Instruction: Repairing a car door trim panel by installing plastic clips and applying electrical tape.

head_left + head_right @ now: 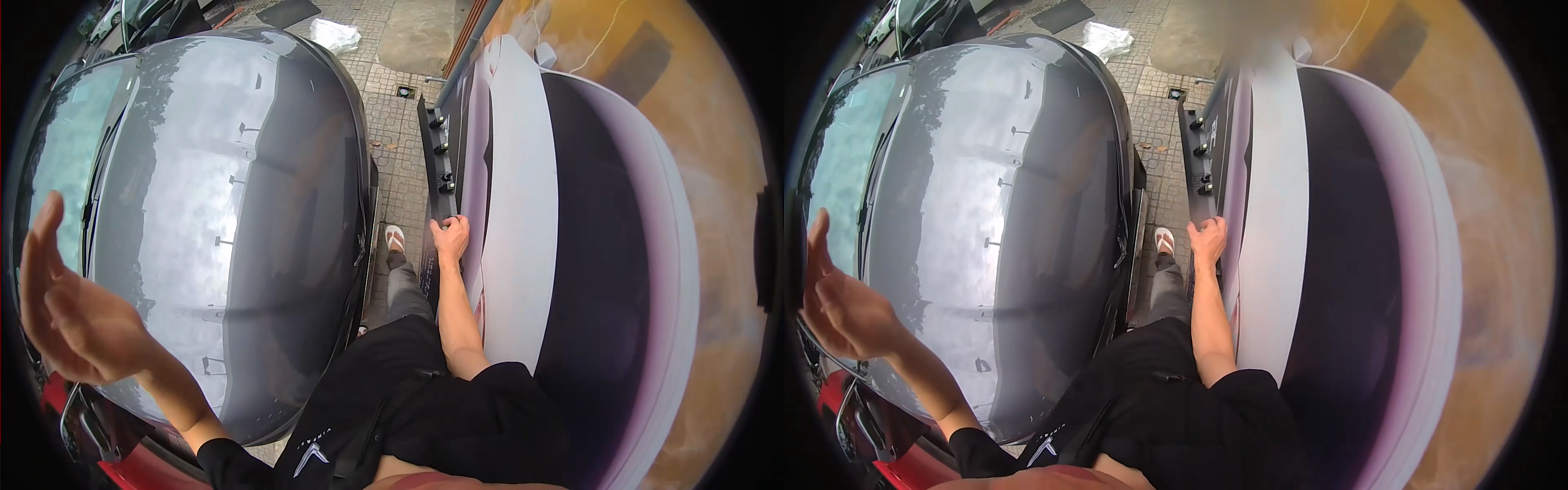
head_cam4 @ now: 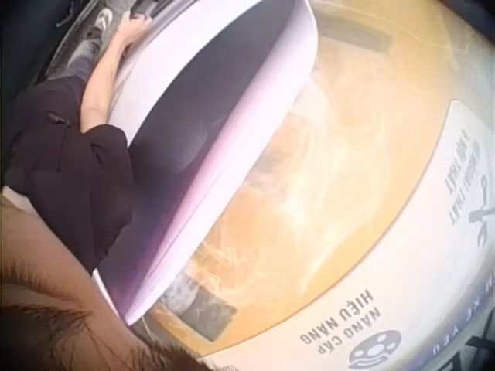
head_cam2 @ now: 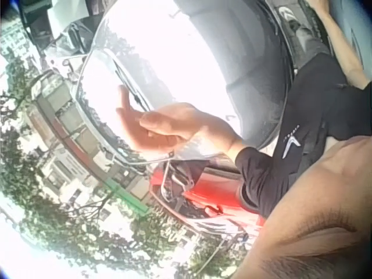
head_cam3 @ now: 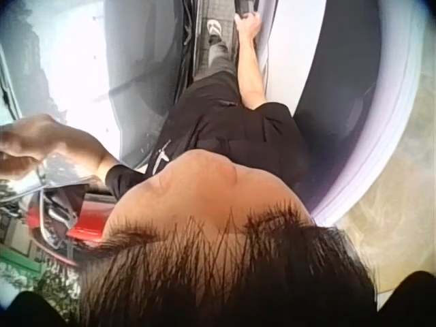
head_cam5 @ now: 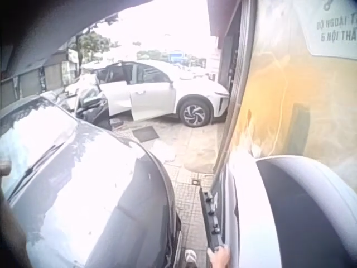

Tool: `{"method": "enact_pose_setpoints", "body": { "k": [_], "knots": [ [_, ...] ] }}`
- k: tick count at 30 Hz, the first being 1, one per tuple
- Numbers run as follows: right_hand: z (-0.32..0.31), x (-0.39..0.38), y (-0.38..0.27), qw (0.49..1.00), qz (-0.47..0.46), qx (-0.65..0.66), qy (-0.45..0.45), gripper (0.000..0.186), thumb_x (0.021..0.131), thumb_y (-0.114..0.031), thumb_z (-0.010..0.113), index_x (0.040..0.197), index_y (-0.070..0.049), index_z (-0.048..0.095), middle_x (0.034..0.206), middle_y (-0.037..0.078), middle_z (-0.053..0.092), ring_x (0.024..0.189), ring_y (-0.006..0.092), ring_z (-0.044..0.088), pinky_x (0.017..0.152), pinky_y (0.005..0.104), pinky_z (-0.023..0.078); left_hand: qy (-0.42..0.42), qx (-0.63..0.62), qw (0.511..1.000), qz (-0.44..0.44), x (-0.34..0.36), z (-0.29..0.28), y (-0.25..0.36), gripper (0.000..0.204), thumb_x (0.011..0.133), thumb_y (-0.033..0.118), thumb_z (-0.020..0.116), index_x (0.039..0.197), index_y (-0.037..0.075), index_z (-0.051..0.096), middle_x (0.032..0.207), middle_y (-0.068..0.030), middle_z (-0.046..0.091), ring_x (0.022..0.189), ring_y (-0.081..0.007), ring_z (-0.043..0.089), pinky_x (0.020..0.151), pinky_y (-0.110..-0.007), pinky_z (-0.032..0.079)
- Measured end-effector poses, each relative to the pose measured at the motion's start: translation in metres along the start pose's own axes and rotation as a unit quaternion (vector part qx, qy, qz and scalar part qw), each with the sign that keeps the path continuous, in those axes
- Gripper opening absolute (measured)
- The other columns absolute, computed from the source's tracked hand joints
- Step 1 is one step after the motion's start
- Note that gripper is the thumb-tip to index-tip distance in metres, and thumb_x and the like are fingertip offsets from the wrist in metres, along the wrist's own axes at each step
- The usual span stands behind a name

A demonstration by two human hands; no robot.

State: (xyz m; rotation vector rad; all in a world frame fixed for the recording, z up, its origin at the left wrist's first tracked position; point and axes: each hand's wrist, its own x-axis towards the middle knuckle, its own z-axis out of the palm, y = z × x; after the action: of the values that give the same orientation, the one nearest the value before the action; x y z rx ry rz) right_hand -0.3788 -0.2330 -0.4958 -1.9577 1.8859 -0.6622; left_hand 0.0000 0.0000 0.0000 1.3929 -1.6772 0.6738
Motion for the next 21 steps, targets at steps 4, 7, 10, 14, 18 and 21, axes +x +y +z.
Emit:
{"method": "enact_pose_setpoints", "body": {
  "k": [4, 7, 10, 14, 18, 21],
  "knots": [
    [0.020, 0.136, -0.048, 0.999, -0.030, 0.016, 0.015, 0.033, 0.069, -0.029, 0.081, 0.080, -0.001, 0.068, 0.111, 0.016, 0.063, 0.105, 0.0357, 0.060, 0.089, 0.0444, 0.049, -0.063, 0.035, 0.875, -0.478, -0.109, 0.207, -0.018, 0.040, 0.097, 0.017, 0.060, 0.132, 0.000, 0.054, 0.134, -0.0162, 0.058, 0.129, -0.0312, 0.051, 0.108, -0.042, 0.039],
    [0.050, 0.238, -0.106, 0.998, -0.068, 0.011, 0.002, 0.033, 0.068, -0.028, 0.082, 0.079, -0.003, 0.064, 0.105, 0.015, 0.061, 0.103, 0.0343, 0.059, 0.088, 0.0442, 0.049, -0.108, 0.065, 0.788, -0.603, -0.222, 0.294, -0.030, 0.048, 0.094, 0.021, 0.065, 0.133, -0.002, 0.052, 0.135, -0.0187, 0.056, 0.129, -0.0359, 0.047, 0.108, -0.045, 0.037],
    [0.061, 0.302, -0.133, 0.992, -0.124, -0.005, -0.017, 0.035, 0.067, -0.028, 0.082, 0.077, -0.004, 0.060, 0.100, 0.013, 0.059, 0.098, 0.0331, 0.059, 0.085, 0.0444, 0.048, -0.116, 0.085, 0.753, -0.642, -0.234, 0.334, -0.005, 0.043, 0.092, 0.018, 0.066, 0.128, -0.003, 0.055, 0.126, -0.0185, 0.059, 0.121, -0.0351, 0.051, 0.104, -0.045, 0.040],
    [0.071, 0.397, -0.204, 0.979, -0.202, 0.014, -0.030, 0.034, 0.065, -0.022, 0.084, 0.077, -0.005, 0.057, 0.097, 0.012, 0.059, 0.096, 0.0331, 0.059, 0.080, 0.0457, 0.049, -0.031, -0.074, 0.713, -0.696, -0.190, 0.409, -0.035, 0.032, 0.092, 0.011, 0.066, 0.121, -0.001, 0.060, 0.109, -0.0139, 0.067, 0.100, -0.0257, 0.063, 0.091, -0.037, 0.049],
    [0.114, 0.486, -0.234, 0.975, -0.211, 0.016, -0.068, 0.034, 0.065, -0.023, 0.083, 0.076, -0.006, 0.056, 0.097, 0.012, 0.058, 0.095, 0.0328, 0.059, 0.080, 0.0454, 0.049, -0.013, -0.177, 0.736, -0.653, -0.104, 0.472, -0.121, 0.032, 0.091, 0.006, 0.067, 0.122, -0.001, 0.062, 0.104, -0.0110, 0.070, 0.092, -0.0174, 0.066, 0.086, -0.031, 0.052],
    [0.158, 0.554, -0.250, 0.968, -0.235, 0.025, -0.079, 0.034, 0.065, -0.024, 0.083, 0.077, -0.006, 0.056, 0.098, 0.012, 0.058, 0.095, 0.0330, 0.059, 0.081, 0.0453, 0.049, 0.068, -0.172, 0.763, -0.620, -0.027, 0.508, -0.206, 0.029, 0.091, 0.005, 0.066, 0.119, -0.001, 0.064, 0.100, -0.0091, 0.071, 0.092, -0.0160, 0.066, 0.089, -0.031, 0.051]
  ]
}}
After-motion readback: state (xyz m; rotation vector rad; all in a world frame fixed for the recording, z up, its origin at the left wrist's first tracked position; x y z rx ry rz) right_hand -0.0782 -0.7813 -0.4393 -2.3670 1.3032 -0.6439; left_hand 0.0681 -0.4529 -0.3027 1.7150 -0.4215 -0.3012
